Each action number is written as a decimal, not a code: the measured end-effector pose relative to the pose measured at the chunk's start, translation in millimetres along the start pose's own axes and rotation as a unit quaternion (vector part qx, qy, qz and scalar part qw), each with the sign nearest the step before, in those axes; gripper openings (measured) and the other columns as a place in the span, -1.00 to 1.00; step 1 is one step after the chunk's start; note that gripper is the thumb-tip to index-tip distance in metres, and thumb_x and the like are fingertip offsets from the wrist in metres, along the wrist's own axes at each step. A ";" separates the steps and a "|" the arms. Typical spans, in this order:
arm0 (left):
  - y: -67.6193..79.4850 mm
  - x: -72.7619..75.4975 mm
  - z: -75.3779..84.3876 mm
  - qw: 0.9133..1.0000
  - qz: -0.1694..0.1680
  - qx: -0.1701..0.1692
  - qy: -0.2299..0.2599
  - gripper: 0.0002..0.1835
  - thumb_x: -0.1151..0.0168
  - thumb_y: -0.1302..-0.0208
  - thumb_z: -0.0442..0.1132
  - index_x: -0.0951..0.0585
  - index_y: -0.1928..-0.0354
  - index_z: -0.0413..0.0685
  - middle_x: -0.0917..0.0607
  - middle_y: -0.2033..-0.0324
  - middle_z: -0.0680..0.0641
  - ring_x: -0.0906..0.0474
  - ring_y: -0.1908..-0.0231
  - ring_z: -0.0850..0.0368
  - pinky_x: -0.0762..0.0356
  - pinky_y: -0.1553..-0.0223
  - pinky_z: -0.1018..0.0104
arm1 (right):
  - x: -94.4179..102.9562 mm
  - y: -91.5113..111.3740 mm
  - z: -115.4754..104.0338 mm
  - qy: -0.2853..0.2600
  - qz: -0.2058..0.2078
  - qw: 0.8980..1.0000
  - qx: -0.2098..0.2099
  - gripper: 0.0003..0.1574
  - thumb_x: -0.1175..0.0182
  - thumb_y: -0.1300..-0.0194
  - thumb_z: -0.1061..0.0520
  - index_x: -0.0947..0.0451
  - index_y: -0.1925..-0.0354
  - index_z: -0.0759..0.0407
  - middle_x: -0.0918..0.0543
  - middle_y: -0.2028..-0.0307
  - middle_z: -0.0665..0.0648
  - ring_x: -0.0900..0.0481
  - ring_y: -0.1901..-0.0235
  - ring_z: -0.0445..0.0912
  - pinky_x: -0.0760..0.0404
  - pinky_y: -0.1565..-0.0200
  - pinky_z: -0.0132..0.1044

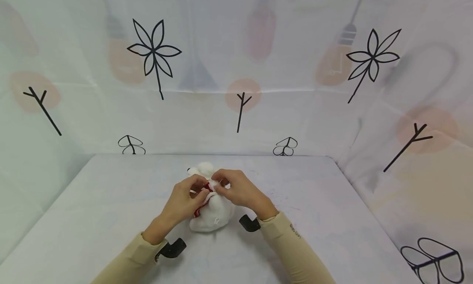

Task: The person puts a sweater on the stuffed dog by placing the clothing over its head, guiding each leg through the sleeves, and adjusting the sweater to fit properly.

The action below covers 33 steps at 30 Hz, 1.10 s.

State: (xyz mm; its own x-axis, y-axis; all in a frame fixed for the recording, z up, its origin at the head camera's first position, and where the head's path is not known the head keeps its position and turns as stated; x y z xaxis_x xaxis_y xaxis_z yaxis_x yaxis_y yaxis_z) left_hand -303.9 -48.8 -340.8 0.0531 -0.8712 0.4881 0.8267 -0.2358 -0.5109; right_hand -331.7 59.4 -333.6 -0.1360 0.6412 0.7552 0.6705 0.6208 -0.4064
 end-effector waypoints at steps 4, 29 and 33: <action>1.2 -1.3 -3.6 1.000 0.015 0.006 -0.027 -0.78 -0.21 -0.02 -0.42 -0.51 0.26 -0.02 -0.51 0.59 0.12 -0.43 0.60 0.33 -0.44 0.57 0.46 | -0.3 -1.1 -4.6 0.001 0.018 1.000 0.015 -0.71 -0.11 -0.18 0.26 -0.47 0.11 0.02 -0.57 0.35 -0.13 -0.50 0.38 -0.29 -0.49 0.30 -0.33; 1.4 -1.0 0.5 0.989 0.033 -0.033 -0.138 -0.76 -0.25 -0.05 -0.36 -0.58 0.18 -0.02 -0.40 0.56 0.10 -0.30 0.57 0.30 -0.30 0.56 0.43 | 12.3 1.6 25.5 -0.162 0.048 0.974 -0.149 -0.85 -0.21 -0.15 0.14 -0.47 0.28 0.10 -0.56 0.42 0.08 -0.51 0.47 -0.09 -0.49 0.42 -0.25; 0.6 -4.7 -3.0 0.995 0.029 -0.017 -0.098 -0.80 -0.26 -0.10 -0.25 -0.56 0.20 -0.01 -0.42 0.59 0.13 -0.32 0.57 0.33 -0.31 0.56 0.45 | -0.6 1.7 31.6 -0.107 0.017 0.981 -0.163 -0.74 -0.26 -0.08 -0.01 -0.47 0.21 -0.12 -0.53 0.31 -0.02 -0.54 0.49 -0.12 -0.51 0.47 -0.25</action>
Point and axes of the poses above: each hand's wrist, its own y-axis away from the middle knuckle, its own x-axis out of the back of the hand, z = x × y, the point moved 10 cm from there along -y, towards the middle knuckle
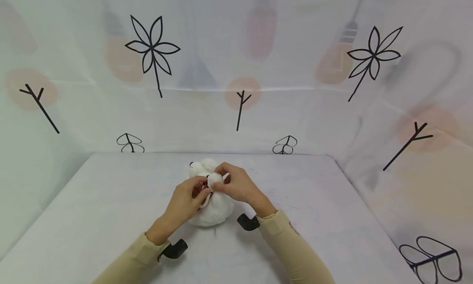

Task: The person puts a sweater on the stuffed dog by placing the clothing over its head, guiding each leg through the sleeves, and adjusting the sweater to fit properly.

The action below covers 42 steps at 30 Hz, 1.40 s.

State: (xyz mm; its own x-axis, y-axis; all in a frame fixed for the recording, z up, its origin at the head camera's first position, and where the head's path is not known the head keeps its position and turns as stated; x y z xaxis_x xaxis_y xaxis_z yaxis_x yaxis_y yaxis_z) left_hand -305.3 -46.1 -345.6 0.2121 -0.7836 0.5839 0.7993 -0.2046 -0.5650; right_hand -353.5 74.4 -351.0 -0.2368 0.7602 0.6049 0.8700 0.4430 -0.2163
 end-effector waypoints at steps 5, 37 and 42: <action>1.3 -0.7 -9.3 0.999 0.018 0.033 0.037 -0.73 -0.29 -0.06 -0.29 -0.53 0.15 0.03 -0.44 0.60 0.14 -0.37 0.60 0.35 -0.38 0.58 0.47 | -7.1 -0.6 -1.9 0.009 0.000 1.000 0.009 -0.73 -0.24 -0.10 0.05 -0.48 0.18 -0.19 -0.56 0.32 -0.05 -0.53 0.56 -0.16 -0.51 0.54 -0.29; -12.1 31.4 -20.2 0.999 0.018 -0.005 -0.033 -0.78 -0.26 0.00 -0.41 -0.58 0.25 -0.07 -0.50 0.29 0.02 -0.46 0.28 0.20 -0.48 0.31 0.38 | 11.7 4.2 -26.0 0.070 0.003 0.982 0.173 -0.91 -0.14 -0.15 0.08 -0.39 0.40 -0.05 -0.45 0.35 -0.10 -0.43 0.26 -0.22 -0.43 0.16 -0.27; -11.8 34.2 -15.0 0.999 0.031 -0.022 -0.023 -0.86 -0.26 -0.01 -0.44 -0.60 0.35 -0.09 -0.53 0.38 0.03 -0.48 0.36 0.20 -0.49 0.39 0.41 | 17.5 0.6 -24.2 0.084 0.049 0.982 0.164 -0.90 -0.04 -0.29 0.07 -0.49 0.28 0.00 -0.48 0.24 -0.08 -0.48 0.35 -0.25 -0.51 0.27 -0.34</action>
Point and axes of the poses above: each hand's wrist, its own y-axis away from the middle knuckle, its own x-axis out of the back of the hand, z = x × y, the point moved 10 cm from there along -y, towards the middle knuckle
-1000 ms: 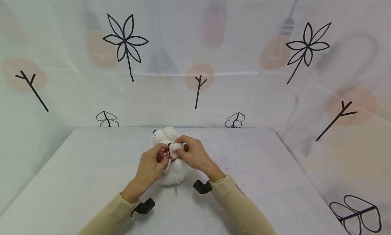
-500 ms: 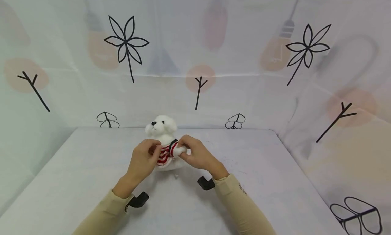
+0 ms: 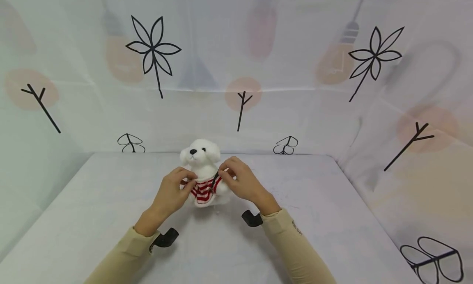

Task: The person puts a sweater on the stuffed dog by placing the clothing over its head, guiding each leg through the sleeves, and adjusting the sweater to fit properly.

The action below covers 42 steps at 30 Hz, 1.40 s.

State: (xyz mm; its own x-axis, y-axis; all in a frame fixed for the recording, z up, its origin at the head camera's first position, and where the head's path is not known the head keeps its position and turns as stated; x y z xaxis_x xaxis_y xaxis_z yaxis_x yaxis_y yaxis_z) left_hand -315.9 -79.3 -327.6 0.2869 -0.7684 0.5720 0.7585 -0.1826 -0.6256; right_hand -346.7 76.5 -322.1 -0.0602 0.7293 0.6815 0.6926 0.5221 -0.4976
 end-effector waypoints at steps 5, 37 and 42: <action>-0.6 -1.5 7.8 0.999 0.001 -0.041 -0.017 -0.89 -0.27 -0.02 -0.42 -0.57 0.40 -0.10 -0.50 0.30 0.01 -0.42 0.30 0.17 -0.44 0.33 0.37 | -5.3 0.1 -0.8 0.017 -0.023 1.000 0.008 -0.82 -0.12 -0.23 0.16 -0.55 0.17 -0.01 -0.50 0.14 -0.10 -0.42 0.53 -0.27 -0.45 0.48 -0.38; 1.9 -3.3 30.2 0.995 0.026 -0.095 -0.033 -0.94 -0.17 -0.15 -0.36 -0.52 0.34 -0.06 -0.58 0.45 0.09 -0.48 0.42 0.17 -0.43 0.37 0.27 | -5.8 4.0 -21.9 0.100 -0.047 0.992 0.057 -0.92 0.02 -0.31 0.21 -0.33 0.23 0.03 -0.44 0.40 -0.09 -0.37 0.44 -0.27 -0.41 0.39 -0.40; 3.6 -5.6 29.0 0.997 0.022 -0.068 -0.027 -0.92 -0.16 -0.16 -0.35 -0.51 0.30 -0.05 -0.58 0.43 0.09 -0.48 0.41 0.20 -0.44 0.36 0.26 | -5.0 3.8 -17.8 0.069 -0.045 0.996 0.040 -0.95 0.11 -0.36 0.16 -0.29 0.21 0.05 -0.42 0.46 -0.10 -0.37 0.52 -0.27 -0.41 0.46 -0.41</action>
Point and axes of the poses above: each hand's wrist, its own y-axis away from the middle knuckle, its own x-axis out of the back of the hand, z = x × y, the point moved 10 cm from there along -y, towards the middle knuckle
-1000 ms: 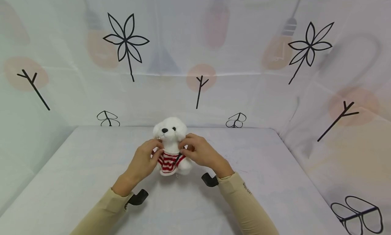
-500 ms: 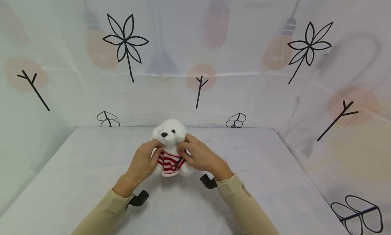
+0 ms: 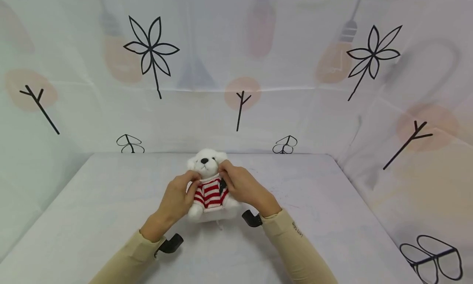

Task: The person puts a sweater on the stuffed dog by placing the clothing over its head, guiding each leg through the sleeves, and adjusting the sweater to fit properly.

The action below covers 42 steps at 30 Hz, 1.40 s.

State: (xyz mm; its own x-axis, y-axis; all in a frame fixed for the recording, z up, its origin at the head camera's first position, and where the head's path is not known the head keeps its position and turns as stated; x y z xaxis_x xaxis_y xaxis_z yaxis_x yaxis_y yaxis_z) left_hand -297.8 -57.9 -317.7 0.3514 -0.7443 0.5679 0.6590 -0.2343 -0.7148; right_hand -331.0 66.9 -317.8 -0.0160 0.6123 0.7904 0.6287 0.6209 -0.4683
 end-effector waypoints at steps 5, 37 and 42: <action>-0.1 2.0 -3.1 1.000 -0.001 0.020 -0.001 -0.90 -0.16 -0.16 -0.35 -0.51 0.27 -0.05 -0.57 0.37 0.08 -0.49 0.35 0.22 -0.46 0.30 0.28 | -0.6 -1.1 -1.7 -0.014 0.017 1.000 0.016 -0.93 -0.01 -0.30 0.20 -0.36 0.24 0.04 -0.43 0.39 -0.11 -0.40 0.42 -0.28 -0.44 0.39 -0.42; 5.7 12.5 4.6 0.991 -0.018 0.098 -0.093 -0.62 -0.31 0.08 0.11 -0.48 0.44 -0.03 -0.46 0.50 0.03 -0.34 0.47 0.15 -0.27 0.45 0.30 | -5.2 5.0 -23.5 -0.187 -0.073 0.978 -0.060 -0.51 -0.27 -0.07 0.16 -0.39 0.02 0.19 -0.56 0.29 0.12 -0.55 0.33 -0.08 -0.52 0.21 -0.20; 7.8 11.4 -2.7 0.986 -0.042 0.138 -0.089 -0.61 -0.33 0.08 0.10 -0.50 0.38 -0.04 -0.48 0.45 0.02 -0.34 0.42 0.14 -0.31 0.40 0.28 | -7.5 5.6 -19.9 -0.229 -0.076 0.969 -0.053 -0.59 -0.19 -0.15 0.22 -0.40 0.01 0.27 -0.54 0.16 0.18 -0.56 0.25 -0.01 -0.51 0.14 -0.11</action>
State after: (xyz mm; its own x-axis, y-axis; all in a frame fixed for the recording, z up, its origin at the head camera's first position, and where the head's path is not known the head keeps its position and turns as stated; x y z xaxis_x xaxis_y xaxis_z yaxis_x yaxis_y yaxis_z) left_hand -290.5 -69.9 -317.9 0.3826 -0.6023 0.7006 0.8380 -0.0931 -0.5377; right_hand -311.9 56.1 -318.5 -0.4423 0.6855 0.5783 0.6681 0.6820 -0.2975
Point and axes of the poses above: each hand's wrist, its own y-axis away from the middle knuckle, its own x-axis out of the back of the hand, z = x × y, the point moved 10 cm from there along -y, towards the middle knuckle
